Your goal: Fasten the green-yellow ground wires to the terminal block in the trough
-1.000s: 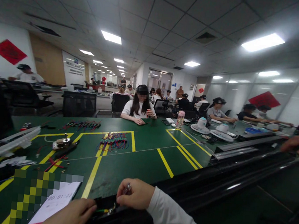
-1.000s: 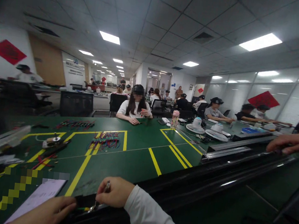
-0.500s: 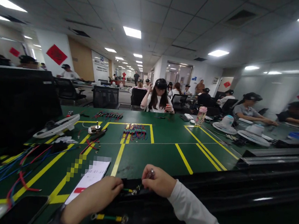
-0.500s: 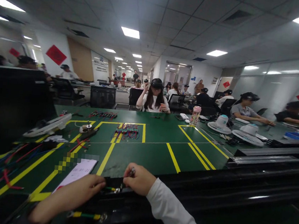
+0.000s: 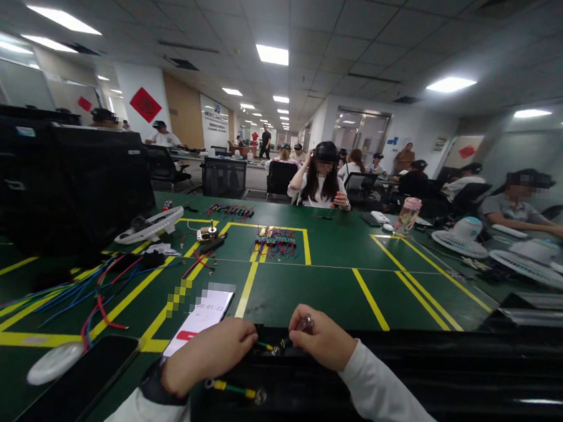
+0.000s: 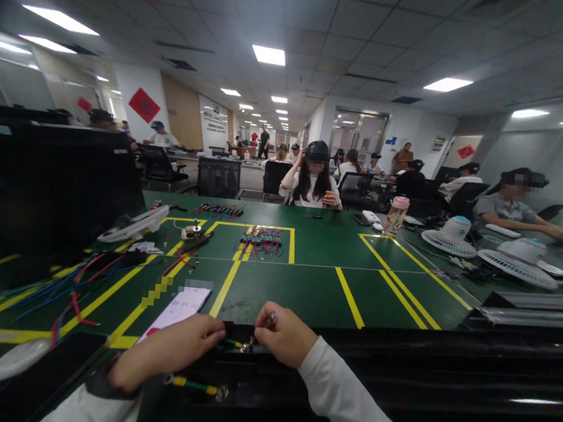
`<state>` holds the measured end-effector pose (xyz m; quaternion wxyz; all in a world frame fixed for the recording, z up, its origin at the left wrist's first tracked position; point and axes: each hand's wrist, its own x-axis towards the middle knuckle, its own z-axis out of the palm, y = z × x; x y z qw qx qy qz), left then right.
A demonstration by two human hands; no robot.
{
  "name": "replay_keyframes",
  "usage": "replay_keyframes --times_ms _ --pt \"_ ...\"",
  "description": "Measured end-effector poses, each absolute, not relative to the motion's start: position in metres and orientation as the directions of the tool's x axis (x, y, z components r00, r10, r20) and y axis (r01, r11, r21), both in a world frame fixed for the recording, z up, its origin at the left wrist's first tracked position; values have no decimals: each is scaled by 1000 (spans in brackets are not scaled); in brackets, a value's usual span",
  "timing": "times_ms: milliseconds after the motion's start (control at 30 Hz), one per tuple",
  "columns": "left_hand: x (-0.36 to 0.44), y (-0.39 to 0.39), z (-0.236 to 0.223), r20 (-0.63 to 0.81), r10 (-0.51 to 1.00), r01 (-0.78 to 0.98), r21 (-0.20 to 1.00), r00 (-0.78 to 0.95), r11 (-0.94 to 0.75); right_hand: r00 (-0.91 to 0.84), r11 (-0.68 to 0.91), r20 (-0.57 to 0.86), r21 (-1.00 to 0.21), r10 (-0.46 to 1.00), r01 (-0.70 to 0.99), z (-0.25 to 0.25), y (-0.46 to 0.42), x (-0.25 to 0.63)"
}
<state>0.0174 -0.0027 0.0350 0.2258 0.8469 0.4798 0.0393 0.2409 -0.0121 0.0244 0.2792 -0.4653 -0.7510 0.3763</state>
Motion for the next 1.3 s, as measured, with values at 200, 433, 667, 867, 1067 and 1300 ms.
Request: replay_keyframes --times_ms 200,433,667,867,1067,1300 --pt "17 -3 36 -161 837 807 408 523 -426 -427 318 77 -786 901 530 25 -14 239" --pt "17 -5 39 -156 846 817 396 510 -419 -432 356 95 -736 897 576 18 -13 238" --pt "17 -3 36 -169 852 826 395 496 -402 -438 399 135 -699 889 594 19 -14 234" --pt "16 -2 35 -158 851 821 398 500 -408 -450 422 150 -681 880 599 21 -17 232" --pt "17 -1 32 -176 852 831 385 493 -401 -448 421 150 -680 881 601 21 -19 231" --pt "17 0 31 -173 851 830 383 495 -405 -450 415 147 -698 881 584 20 -18 231"
